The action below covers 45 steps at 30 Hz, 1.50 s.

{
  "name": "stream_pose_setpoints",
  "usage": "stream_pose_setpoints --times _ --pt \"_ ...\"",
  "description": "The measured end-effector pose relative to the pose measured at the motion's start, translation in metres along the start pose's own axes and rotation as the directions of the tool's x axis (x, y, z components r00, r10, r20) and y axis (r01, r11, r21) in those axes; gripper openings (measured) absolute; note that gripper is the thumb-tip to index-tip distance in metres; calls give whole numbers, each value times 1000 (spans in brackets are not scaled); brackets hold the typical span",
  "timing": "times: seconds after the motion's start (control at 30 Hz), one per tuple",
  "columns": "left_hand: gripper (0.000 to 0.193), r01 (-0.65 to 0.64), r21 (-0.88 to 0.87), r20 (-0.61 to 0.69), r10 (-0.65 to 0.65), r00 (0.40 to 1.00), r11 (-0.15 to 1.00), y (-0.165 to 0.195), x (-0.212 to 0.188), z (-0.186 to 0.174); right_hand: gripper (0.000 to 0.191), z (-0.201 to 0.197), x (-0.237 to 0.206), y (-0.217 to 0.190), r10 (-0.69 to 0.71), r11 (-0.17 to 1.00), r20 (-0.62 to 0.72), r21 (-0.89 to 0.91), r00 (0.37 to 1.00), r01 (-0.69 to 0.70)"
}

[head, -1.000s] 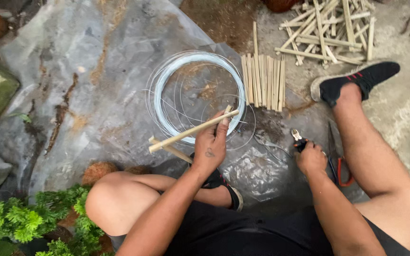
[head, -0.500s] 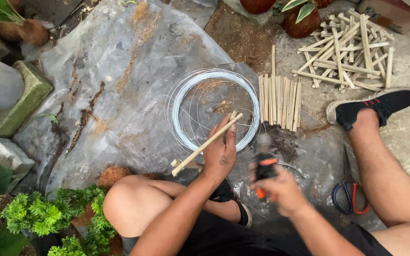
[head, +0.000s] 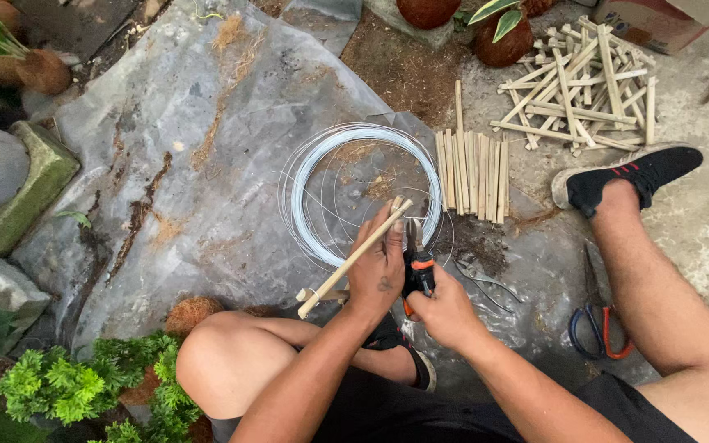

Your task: The person sits on the ground and assembles a frame from short bamboo sticks, joining crossed sticks with thin wire. They twist wire by hand, use pliers to tighten the joins, and cut wire with cutters, adding sticks one at a time to build the structure.

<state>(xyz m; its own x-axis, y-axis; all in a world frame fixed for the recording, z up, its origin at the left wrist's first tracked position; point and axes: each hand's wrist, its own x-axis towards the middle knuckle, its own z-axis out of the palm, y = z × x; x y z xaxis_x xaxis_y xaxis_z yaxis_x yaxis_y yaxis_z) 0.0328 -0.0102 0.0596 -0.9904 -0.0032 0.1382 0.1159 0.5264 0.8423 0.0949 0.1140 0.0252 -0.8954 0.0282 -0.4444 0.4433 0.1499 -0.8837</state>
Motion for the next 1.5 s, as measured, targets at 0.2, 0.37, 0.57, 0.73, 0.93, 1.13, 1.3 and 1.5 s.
stream_pose_setpoints --times 0.2,0.37,0.57,0.73,0.93,1.13,1.3,1.5 --pt "42 0 -1 -34 0 999 1000 -4 -1 -1 33 0 1 -3 32 999 20 -14 999 -32" --pt "43 26 -48 -39 -28 999 999 -6 0 1 33 -2 1 -2 43 997 36 -67 998 -40" --pt "43 17 -25 -34 -18 999 1000 -5 1 1 36 -4 3 -4 -8 999 13 -33 1000 8" --pt "44 44 -17 -31 -44 999 999 -4 2 1 34 -6 6 -7 5 997 30 -72 1000 -3" --pt "44 10 13 -4 -10 1000 1000 -3 1 0 32 -9 8 -11 13 994 28 -110 1000 -9" --pt "44 13 5 10 -13 1000 1000 1 1 -1 35 -9 7 -16 -7 992 1 -124 1000 7" --pt "45 46 25 23 -46 999 999 5 0 -3 39 -8 6 -19 -22 972 -34 -235 999 13" --pt "45 5 11 -2 -5 1000 1000 7 -1 -3 56 -6 4 -21 -141 940 -63 -322 988 113"
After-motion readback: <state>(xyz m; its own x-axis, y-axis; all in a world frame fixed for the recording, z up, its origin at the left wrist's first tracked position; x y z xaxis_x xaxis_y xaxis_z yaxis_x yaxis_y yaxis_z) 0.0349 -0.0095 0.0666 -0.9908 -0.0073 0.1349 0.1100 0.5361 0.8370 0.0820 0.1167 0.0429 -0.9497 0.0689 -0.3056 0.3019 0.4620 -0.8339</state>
